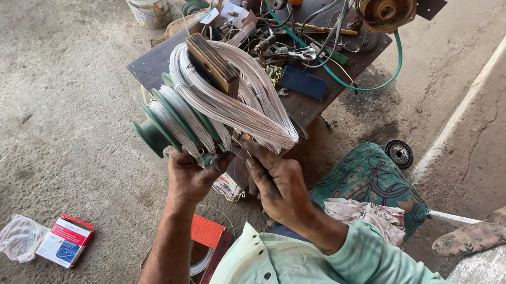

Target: The person winds white wire onto a green spool mounted on a wooden board attached to a bench machine, guiding the wire by hand and using pliers on the wire ends. They lift the spool off the machine, reposition it, and continue winding the wire into a coil.

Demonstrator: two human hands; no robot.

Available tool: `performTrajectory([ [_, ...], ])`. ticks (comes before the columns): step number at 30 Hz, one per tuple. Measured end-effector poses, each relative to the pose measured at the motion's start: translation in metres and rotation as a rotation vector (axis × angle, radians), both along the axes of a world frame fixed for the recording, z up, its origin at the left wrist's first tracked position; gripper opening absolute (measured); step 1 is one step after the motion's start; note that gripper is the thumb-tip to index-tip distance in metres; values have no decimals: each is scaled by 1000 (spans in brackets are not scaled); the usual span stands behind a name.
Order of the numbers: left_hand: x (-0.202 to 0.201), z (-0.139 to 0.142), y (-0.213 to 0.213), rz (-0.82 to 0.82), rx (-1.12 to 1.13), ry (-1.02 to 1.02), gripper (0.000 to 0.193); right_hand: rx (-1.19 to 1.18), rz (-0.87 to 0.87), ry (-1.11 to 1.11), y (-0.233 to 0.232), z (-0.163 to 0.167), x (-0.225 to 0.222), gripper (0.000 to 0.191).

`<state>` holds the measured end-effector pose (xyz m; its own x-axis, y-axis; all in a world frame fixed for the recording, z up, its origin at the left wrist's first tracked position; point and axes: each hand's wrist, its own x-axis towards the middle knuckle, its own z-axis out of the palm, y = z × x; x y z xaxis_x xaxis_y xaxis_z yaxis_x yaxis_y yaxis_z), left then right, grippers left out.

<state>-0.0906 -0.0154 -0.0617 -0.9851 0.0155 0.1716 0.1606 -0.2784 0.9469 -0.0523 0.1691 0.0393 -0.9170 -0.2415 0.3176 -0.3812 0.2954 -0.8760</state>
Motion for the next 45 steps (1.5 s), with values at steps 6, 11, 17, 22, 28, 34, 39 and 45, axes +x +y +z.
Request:
performTrajectory([
  [6,-2,-11,5,-4,147,46,29,-101,35,-215,9,-1,1,36],
  [11,-3,1,3,-13,48,29,23,-208,41,-427,17,-3,2,35],
  [17,-3,10,0,-44,60,7,26,-394,118,-622,29,-1,-2,34],
  [22,-3,7,-11,-87,57,-35,29,-401,178,-629,37,2,3,34],
  [28,-3,6,-8,-43,118,-38,37,-365,202,-662,42,4,8,36],
  [34,-3,2,8,93,63,54,34,-244,241,-546,40,-1,9,37],
  [39,-4,3,35,357,47,50,29,-153,317,-477,36,-5,6,43],
  [45,-3,14,28,304,63,-97,30,-30,381,-467,45,-2,-5,51],
])
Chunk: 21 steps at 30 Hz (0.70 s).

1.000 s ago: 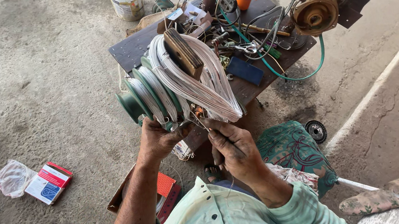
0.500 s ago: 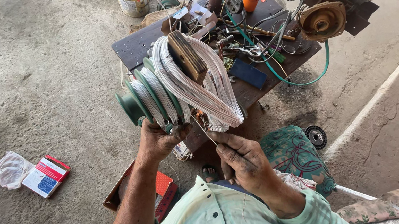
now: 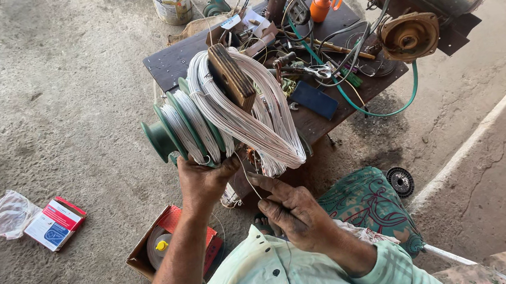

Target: The person winds white wire onto a green spool mounted on a wooden board attached to a bench machine, guiding the wire by hand and using pliers on the wire ends. They lift the spool off the machine, reposition it, and continue winding the wire into a coil.

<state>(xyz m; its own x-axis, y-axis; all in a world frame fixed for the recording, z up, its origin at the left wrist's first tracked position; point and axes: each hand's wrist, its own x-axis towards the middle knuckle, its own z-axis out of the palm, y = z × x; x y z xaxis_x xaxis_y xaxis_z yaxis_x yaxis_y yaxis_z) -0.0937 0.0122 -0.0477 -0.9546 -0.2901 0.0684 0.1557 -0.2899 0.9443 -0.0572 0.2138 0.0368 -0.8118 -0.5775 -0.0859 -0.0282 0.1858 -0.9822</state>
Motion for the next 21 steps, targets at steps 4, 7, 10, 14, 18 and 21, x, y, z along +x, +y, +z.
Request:
performTrajectory([
  [4,-1,1,-2,-9,-97,-12,27,63,12,12,9,-2,-9,52],
  [7,-4,-5,-3,-66,74,59,30,-54,58,-48,9,-6,-11,55],
  [10,-5,-11,-8,-132,-10,55,30,-29,97,-26,5,-9,-11,62],
  [14,-9,-9,-20,-268,-38,104,32,-92,130,-91,0,-9,-10,69],
  [18,-11,2,-28,-334,-186,43,32,-26,115,-71,-2,-7,-8,67],
  [21,-6,8,-32,-331,-255,-19,30,-18,107,-72,-1,-7,-5,64],
])
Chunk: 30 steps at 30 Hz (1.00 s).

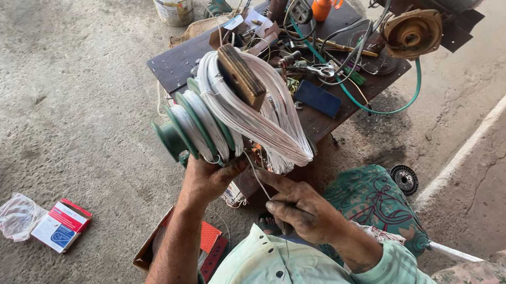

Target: The person winds white wire onto a green spool mounted on a wooden board attached to a bench machine, guiding the wire by hand and using pliers on the wire ends. They lift the spool off the machine, reposition it, and continue winding the wire into a coil.

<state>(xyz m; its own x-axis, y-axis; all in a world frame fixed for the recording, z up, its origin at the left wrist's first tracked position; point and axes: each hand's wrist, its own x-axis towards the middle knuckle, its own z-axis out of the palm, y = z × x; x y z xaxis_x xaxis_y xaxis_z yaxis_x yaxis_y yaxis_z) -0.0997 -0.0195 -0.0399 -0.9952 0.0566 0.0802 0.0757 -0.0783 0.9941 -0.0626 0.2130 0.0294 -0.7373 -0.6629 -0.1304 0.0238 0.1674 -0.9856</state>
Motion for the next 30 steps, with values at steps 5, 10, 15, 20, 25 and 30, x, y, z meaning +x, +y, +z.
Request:
performTrajectory([
  [5,0,-2,-5,-56,154,-62,31,-48,-24,70,2,2,2,59],
  [10,0,-4,-14,-13,136,-185,38,204,-107,302,-17,9,12,58],
  [15,8,-6,-13,56,165,3,35,292,-108,646,-56,21,30,50],
  [20,7,-15,-13,4,272,115,28,399,-35,808,-88,31,26,43],
  [25,6,-15,-17,-45,388,44,30,331,-13,822,-101,37,23,45],
  [30,15,-11,-6,28,442,108,37,294,3,680,-97,40,19,51],
])
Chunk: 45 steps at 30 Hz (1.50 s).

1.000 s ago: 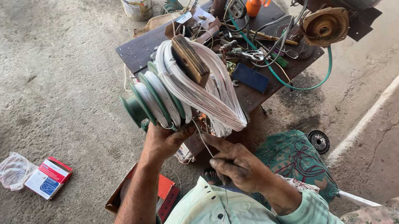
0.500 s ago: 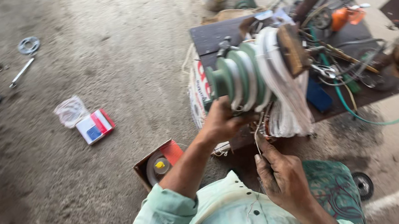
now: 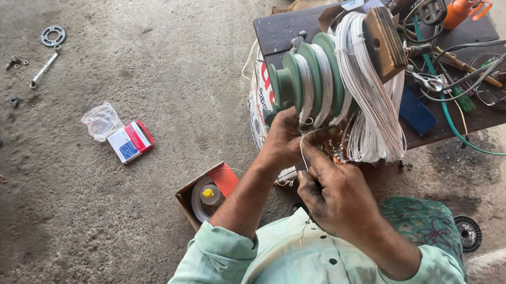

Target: The person winds white wire onto a green spool mounted on a wooden board attached to a bench machine, guiding the wire by hand and using pliers on the wire ends. They lift the spool off the machine, reposition it, and continue winding the wire into a coil.

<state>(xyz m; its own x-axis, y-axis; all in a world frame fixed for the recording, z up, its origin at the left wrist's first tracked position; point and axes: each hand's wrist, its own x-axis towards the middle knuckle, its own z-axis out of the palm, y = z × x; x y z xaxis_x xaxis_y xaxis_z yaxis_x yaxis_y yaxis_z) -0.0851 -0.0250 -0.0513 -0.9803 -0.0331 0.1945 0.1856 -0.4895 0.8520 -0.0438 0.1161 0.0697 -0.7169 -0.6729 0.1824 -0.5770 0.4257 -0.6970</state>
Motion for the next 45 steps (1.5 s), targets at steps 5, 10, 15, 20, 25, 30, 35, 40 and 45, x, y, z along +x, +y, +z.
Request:
performTrajectory([
  [5,-4,-15,6,51,-13,88,37,125,108,-377,43,-5,-17,62],
  [10,-14,-37,6,-28,560,-258,29,133,350,-508,145,-59,-47,48],
  [15,-1,-47,7,327,-490,-255,17,25,-194,-821,242,-197,-119,34],
  [20,9,-20,41,354,-19,-3,42,256,-606,-72,298,-280,-175,42],
  [25,28,5,69,766,-356,-15,78,372,-519,57,267,-284,-200,51],
  [30,57,-19,68,930,-175,-212,49,550,-437,37,224,-283,-201,60],
  [35,87,-26,44,888,108,-262,26,593,-431,-14,224,-293,-210,59],
  [40,94,5,23,631,92,-228,28,723,-386,-178,235,-297,-221,46],
  [45,87,39,29,439,-181,-296,42,203,-447,-933,270,-299,-158,25],
])
